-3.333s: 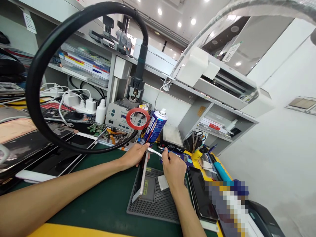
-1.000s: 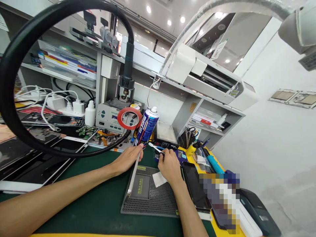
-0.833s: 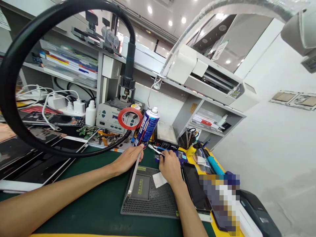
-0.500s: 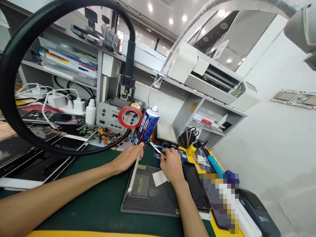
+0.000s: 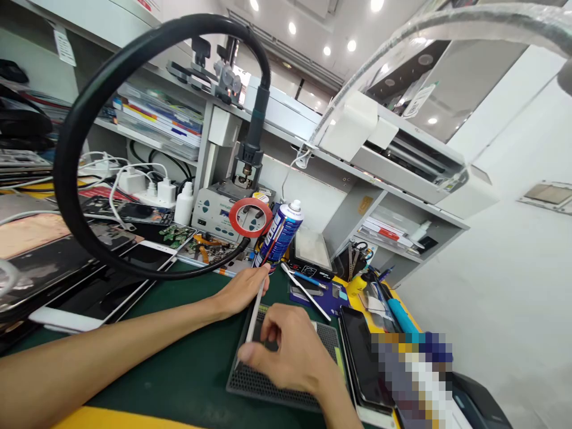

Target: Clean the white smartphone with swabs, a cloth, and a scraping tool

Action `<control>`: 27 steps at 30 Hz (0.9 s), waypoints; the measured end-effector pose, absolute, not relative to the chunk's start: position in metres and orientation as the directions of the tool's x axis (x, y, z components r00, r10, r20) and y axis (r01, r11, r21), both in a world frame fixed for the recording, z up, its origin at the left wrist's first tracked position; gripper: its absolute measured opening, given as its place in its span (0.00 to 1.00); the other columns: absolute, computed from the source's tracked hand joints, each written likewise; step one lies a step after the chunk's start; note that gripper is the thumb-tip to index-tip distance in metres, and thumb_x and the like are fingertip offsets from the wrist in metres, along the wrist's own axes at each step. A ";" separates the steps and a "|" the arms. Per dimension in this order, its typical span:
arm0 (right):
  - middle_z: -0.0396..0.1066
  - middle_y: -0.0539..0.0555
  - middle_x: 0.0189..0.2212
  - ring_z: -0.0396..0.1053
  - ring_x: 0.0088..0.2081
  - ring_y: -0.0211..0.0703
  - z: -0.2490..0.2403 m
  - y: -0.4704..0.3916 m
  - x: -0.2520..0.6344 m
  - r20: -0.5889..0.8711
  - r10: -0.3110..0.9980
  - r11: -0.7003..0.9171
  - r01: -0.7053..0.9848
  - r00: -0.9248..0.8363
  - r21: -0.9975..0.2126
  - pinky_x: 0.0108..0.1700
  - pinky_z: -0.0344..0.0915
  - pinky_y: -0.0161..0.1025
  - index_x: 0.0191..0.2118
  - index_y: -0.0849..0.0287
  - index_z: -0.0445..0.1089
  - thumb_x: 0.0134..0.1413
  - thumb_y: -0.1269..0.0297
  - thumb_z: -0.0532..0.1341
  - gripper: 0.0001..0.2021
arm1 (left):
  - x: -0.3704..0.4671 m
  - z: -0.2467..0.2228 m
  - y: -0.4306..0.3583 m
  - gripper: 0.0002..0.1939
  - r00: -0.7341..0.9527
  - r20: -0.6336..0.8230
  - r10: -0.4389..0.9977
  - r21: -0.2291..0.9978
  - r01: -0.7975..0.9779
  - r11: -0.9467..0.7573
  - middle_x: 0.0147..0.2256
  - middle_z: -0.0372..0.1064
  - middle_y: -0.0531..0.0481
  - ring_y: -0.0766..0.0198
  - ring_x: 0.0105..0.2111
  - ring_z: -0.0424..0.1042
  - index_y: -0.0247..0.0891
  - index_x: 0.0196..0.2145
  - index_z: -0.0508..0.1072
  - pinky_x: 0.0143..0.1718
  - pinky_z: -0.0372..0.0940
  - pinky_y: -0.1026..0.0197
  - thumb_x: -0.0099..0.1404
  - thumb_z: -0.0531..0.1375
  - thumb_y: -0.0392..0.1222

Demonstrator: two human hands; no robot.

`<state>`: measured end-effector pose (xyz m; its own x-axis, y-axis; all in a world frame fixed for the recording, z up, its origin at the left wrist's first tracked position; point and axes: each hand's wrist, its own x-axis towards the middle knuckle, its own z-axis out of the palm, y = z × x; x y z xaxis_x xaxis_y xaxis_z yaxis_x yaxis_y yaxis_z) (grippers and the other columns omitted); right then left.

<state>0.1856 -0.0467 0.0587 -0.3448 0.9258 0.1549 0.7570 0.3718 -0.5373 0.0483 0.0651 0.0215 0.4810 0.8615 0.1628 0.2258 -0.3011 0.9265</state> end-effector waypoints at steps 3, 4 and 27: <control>0.62 0.48 0.21 0.56 0.23 0.35 0.052 -0.053 0.169 0.207 0.897 0.438 0.846 -0.390 -0.303 0.26 0.48 0.34 0.22 0.58 0.60 0.48 0.45 0.64 0.22 | 0.048 0.022 0.065 0.30 0.480 0.170 0.861 0.928 0.217 -0.304 0.23 0.69 0.49 0.57 0.29 0.69 0.40 0.20 0.66 0.33 0.59 0.60 0.70 0.38 0.55; 0.61 0.48 0.20 0.56 0.22 0.35 0.049 -0.054 0.165 0.243 0.887 0.448 0.859 -0.393 -0.246 0.26 0.47 0.35 0.21 0.58 0.59 0.48 0.48 0.64 0.21 | 0.047 0.022 0.065 0.30 0.479 0.169 0.861 0.928 0.216 -0.302 0.23 0.69 0.49 0.57 0.29 0.69 0.40 0.20 0.66 0.33 0.59 0.60 0.70 0.38 0.55; 0.51 0.45 0.13 0.48 0.17 0.32 0.019 -0.047 0.156 0.657 0.582 0.661 0.750 -0.479 -0.038 0.24 0.40 0.39 0.16 0.58 0.52 0.56 0.72 0.59 0.20 | 0.047 0.019 0.070 0.31 0.452 0.113 0.885 0.956 0.193 -0.221 0.25 0.71 0.48 0.58 0.29 0.69 0.39 0.22 0.68 0.32 0.60 0.60 0.69 0.38 0.58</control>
<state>0.1556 -0.0473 0.0192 -0.4789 0.5817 0.6575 0.7498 0.6606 -0.0383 0.0472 0.0701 0.0188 0.4518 0.8849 0.1135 0.1928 -0.2210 0.9560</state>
